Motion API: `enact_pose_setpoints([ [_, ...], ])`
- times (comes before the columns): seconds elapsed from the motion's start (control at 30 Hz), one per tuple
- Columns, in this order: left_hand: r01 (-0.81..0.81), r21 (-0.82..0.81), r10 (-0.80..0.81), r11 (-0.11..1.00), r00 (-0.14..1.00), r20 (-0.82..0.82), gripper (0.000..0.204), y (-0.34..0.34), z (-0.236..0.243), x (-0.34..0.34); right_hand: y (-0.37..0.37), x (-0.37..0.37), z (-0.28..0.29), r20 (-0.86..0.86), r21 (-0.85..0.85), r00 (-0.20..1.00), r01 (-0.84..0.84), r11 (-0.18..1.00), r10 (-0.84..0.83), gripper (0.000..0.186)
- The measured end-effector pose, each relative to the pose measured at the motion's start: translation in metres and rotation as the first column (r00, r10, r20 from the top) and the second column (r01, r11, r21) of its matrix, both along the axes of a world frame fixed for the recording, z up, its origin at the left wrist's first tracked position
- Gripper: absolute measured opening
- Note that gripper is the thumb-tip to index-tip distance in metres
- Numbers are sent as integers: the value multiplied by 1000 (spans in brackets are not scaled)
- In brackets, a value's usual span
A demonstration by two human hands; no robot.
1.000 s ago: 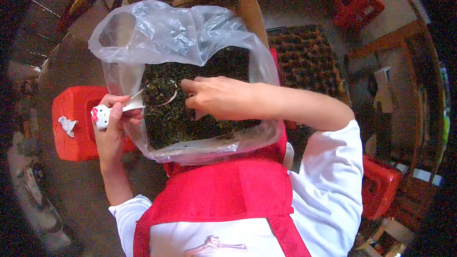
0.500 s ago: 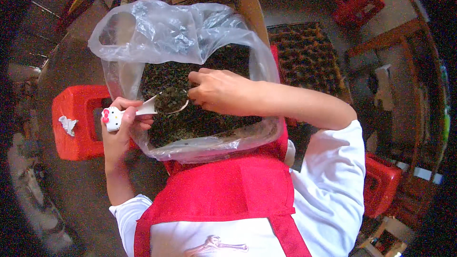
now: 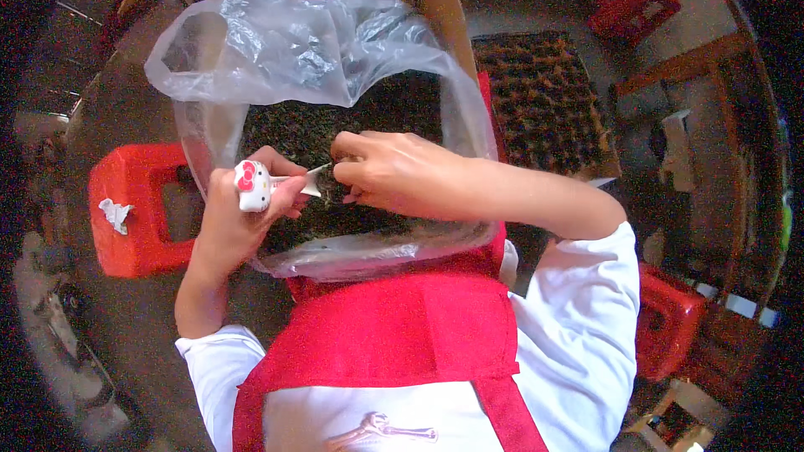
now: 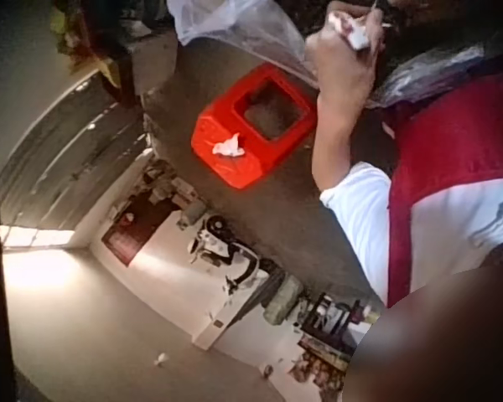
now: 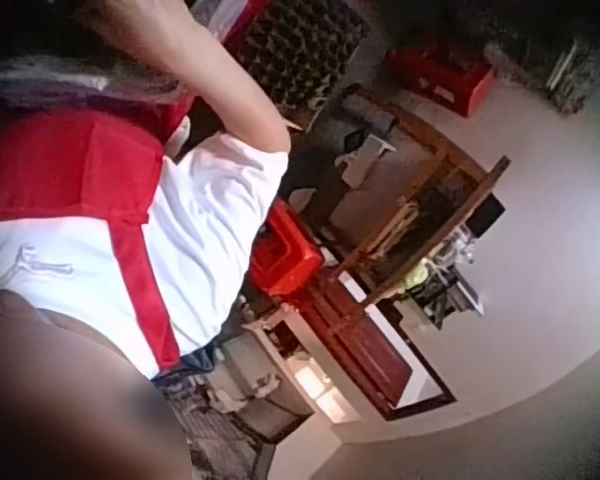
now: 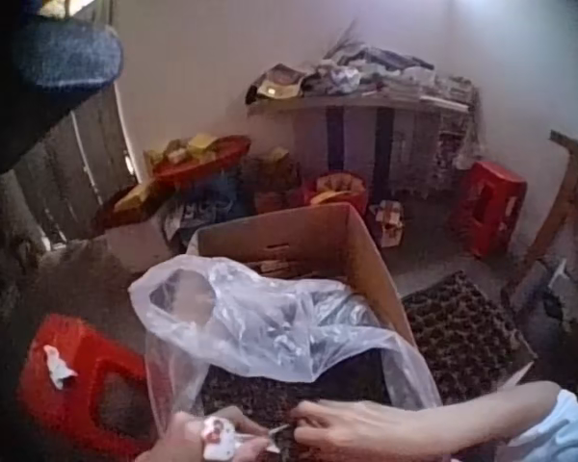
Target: Scoop dried tea leaves from a large bulk container and sort them into smaller piles or containers.
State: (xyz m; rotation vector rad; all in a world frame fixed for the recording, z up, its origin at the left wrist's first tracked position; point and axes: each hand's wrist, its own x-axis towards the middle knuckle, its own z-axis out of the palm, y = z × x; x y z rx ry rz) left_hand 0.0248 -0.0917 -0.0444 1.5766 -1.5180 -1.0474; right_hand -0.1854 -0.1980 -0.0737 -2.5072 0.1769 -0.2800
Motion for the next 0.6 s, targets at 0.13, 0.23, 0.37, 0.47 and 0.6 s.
enact_pose_setpoints([
  [0.13,24,48,-26,999,999,42,17,-13,26,-6,-3,-15,0,19,7,998,54,999,-54,23],
  [0.23,76,-41,-71,996,991,113,20,-20,27,-10,-3,-18,-1,57,22,996,74,997,-75,23],
  [0.37,198,-160,-153,967,955,256,23,-30,33,-14,-3,-19,-1,38,49,995,92,995,-94,25],
  [0.47,270,-155,-207,950,920,334,24,-39,28,-19,0,-18,-1,81,93,991,100,991,-108,26],
  [0.6,268,-138,-195,953,897,396,22,-39,42,-20,-3,-21,1,63,82,992,104,991,-109,29],
])
